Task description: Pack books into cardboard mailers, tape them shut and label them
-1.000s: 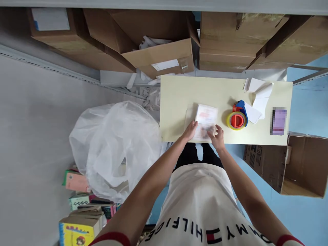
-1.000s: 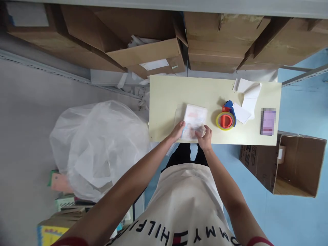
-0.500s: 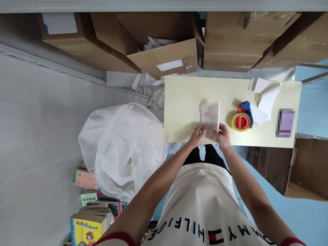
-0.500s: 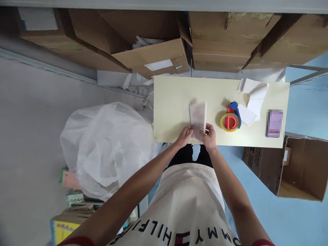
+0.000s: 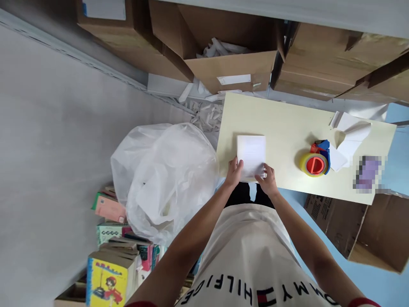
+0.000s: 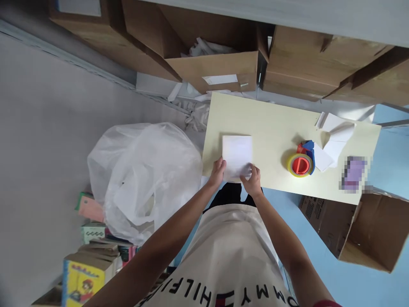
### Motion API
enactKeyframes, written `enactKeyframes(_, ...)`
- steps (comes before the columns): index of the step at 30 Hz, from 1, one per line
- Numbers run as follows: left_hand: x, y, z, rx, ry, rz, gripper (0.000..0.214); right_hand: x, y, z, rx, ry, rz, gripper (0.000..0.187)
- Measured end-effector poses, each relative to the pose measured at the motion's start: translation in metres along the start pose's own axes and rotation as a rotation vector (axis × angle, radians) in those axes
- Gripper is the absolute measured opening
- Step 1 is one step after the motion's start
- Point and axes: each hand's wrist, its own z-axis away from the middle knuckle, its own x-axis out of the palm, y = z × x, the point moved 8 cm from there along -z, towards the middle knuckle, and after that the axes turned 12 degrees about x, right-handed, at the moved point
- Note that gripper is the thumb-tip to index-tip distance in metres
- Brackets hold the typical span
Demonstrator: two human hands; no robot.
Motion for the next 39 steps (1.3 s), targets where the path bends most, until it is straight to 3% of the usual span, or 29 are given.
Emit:
enactKeyframes(3,-0.004,-0.02,-0.009,-0.095,-0.006,-0.103,0.043,0.008,-0.003,-0.006,-0.026,0.051,0.026,0.06)
enactKeyframes(6,-0.005,-0.024,-0.019,-0.078,-0.026,-0.115,0.055,0.016,-0.016,-0.01,-0.036,0.088,0.019,0.059)
enactKeyframes(10,-0.014,-0.007,-0.049,0.06,0.009,-0.136,0.059,0.027,-0.046,-0.027,-0.048,0.11,-0.026,0.056)
enactKeyframes(18,-0.032,0.023,-0.144,0.274,0.124,-0.114,0.054,0.045,-0.117,-0.089,-0.141,0.091,-0.024,0.059)
enactKeyframes(28,-0.029,0.024,-0.163,0.411,0.066,-0.251,0.068,0.05,-0.129,-0.103,-0.138,0.056,0.018,0.068)
enactKeyframes(31,-0.023,0.033,-0.156,0.432,0.04,-0.331,0.073,0.048,-0.128,-0.105,-0.117,-0.02,-0.002,0.073)
enactKeyframes(33,-0.017,0.046,-0.137,0.45,0.011,-0.38,0.078,0.04,-0.128,-0.095,-0.103,-0.076,-0.021,0.077)
enactKeyframes(36,-0.01,0.066,-0.084,0.476,-0.033,-0.382,0.083,0.017,-0.124,-0.064,-0.144,-0.156,-0.019,0.081)
enactKeyframes(39,-0.005,0.069,-0.017,0.435,-0.036,-0.292,0.072,-0.007,-0.105,-0.026,-0.176,-0.268,-0.024,0.078)
